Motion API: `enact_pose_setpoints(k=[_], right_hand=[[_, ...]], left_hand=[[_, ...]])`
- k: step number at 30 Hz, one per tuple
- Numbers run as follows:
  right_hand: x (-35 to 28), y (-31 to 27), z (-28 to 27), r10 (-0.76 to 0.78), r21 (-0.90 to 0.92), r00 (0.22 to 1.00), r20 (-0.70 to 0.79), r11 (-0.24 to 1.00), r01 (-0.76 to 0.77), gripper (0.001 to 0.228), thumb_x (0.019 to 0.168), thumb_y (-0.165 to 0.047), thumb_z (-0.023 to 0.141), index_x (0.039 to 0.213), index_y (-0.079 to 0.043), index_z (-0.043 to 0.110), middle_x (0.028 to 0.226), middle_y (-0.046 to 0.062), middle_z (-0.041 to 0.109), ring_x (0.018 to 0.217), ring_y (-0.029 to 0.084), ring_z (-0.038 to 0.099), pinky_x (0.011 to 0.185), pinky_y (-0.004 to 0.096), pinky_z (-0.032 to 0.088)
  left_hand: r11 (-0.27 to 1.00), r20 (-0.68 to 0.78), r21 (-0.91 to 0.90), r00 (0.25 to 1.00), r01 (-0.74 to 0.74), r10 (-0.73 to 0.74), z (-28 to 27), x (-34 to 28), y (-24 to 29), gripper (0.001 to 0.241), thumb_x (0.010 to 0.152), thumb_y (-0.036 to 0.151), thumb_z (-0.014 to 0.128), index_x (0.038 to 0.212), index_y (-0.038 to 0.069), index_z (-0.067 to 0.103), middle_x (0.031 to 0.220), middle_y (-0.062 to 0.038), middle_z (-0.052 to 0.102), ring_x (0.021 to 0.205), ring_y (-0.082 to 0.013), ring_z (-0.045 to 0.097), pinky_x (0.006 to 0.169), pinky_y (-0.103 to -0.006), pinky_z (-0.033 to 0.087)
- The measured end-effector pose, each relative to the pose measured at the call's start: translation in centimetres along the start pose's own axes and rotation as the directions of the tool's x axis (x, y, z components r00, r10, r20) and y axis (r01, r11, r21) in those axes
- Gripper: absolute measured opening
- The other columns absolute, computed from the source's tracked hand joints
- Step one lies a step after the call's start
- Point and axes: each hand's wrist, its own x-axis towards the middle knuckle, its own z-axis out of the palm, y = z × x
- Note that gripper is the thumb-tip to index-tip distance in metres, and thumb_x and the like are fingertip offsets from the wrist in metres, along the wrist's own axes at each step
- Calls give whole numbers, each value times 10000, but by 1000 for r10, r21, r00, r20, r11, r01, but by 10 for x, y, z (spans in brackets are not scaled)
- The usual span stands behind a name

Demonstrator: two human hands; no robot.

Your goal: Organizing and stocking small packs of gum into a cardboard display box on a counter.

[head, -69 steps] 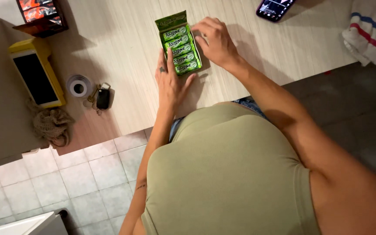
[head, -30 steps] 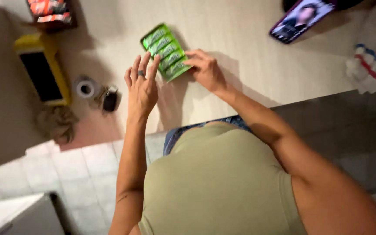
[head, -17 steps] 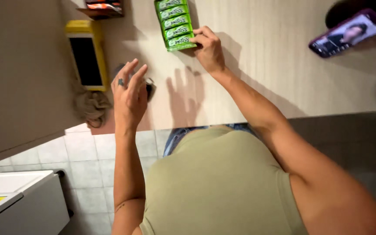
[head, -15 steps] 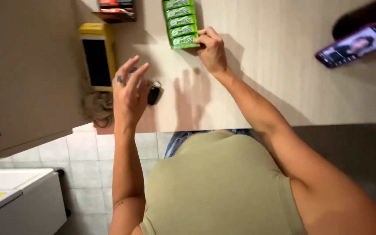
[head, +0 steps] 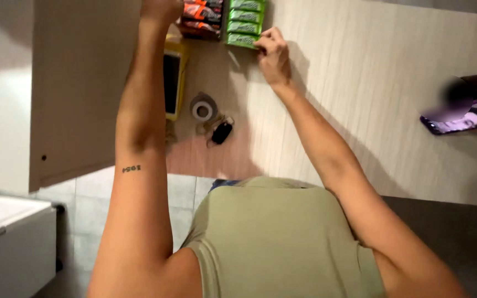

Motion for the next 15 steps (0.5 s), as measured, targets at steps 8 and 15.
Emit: enact_pose_setpoints(k=[8,15], right_hand=[[-12,18,6,109,34,980,165,993,-116,425,845,189,642,1222,7,713,1316,244,633,1226,395,622,1146,407,457],[-34,-5,-13,221,95,928,301,961,-260,764,816,198,527,1508,-115,441,1549,201,484,1471,371,431,1272,503,310]], left_hand=[[833,544,-273,791,481,-278,10,2,0,89,835,138,718,754,102,718,635,-59,649,540,-122,690,379,-320,550],[725,647,-394,731,565,-218,-21,-22,18,145,988,285,753,1024,160,690,885,8,737,768,-102,764,553,-283,596]])
